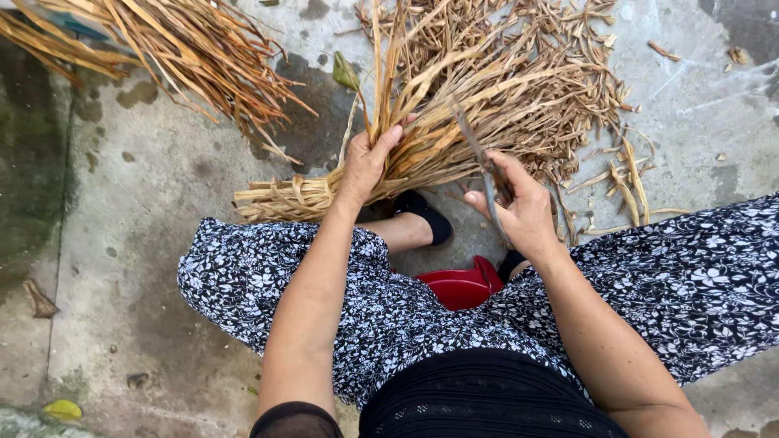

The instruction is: The person carries bundles of dried grass across a wet concrete yard, dips a bundle in a red basin of water, then sits on the ground and uses scissors to trim and even out the ends of the bundles, letting cut pieces fall aside.

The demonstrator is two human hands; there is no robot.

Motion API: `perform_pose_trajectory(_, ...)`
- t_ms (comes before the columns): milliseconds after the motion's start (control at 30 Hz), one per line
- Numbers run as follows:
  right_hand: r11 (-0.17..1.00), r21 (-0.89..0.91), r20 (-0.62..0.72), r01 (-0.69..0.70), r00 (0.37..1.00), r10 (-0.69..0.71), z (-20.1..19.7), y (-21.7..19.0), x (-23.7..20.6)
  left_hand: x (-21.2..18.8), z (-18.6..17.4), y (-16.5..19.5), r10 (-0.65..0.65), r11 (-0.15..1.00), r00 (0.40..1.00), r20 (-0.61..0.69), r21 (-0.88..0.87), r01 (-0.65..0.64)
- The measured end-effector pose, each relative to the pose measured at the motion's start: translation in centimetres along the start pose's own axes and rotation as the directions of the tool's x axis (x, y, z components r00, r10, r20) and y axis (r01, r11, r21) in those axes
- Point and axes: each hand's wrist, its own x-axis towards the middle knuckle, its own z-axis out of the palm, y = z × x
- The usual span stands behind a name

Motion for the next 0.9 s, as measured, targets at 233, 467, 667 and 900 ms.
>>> perform_pose_trajectory(233,0.985,-0.153,-0.022,-0.076,0.997,0.074,-1.0,-1.2,0.7,-0.1,0.4,-0.5,0.005,0.983,1.0,0.016,0.181,-0.008)
perform_pose_trajectory(467,0.957,-0.254,-0.026,-0.142,0.99,0.141,-2.0,-2.0,1.1,-0.6,0.5,0.0,-0.112,0.947,0.992,0.062,0.308,0.088)
perform_pose_trajectory(667,0.962,-0.23,-0.017,-0.147,0.989,0.147,-2.3,-1.7,1.1,-0.7,0.7,0.2,-0.105,0.975,0.987,0.119,0.209,0.079)
perform_pose_trajectory(900,0.967,-0.153,-0.009,-0.205,0.979,0.206,-1.9,-0.6,1.1,-0.7,0.6,0.0,-0.113,0.986,0.978,0.174,0.141,0.089)
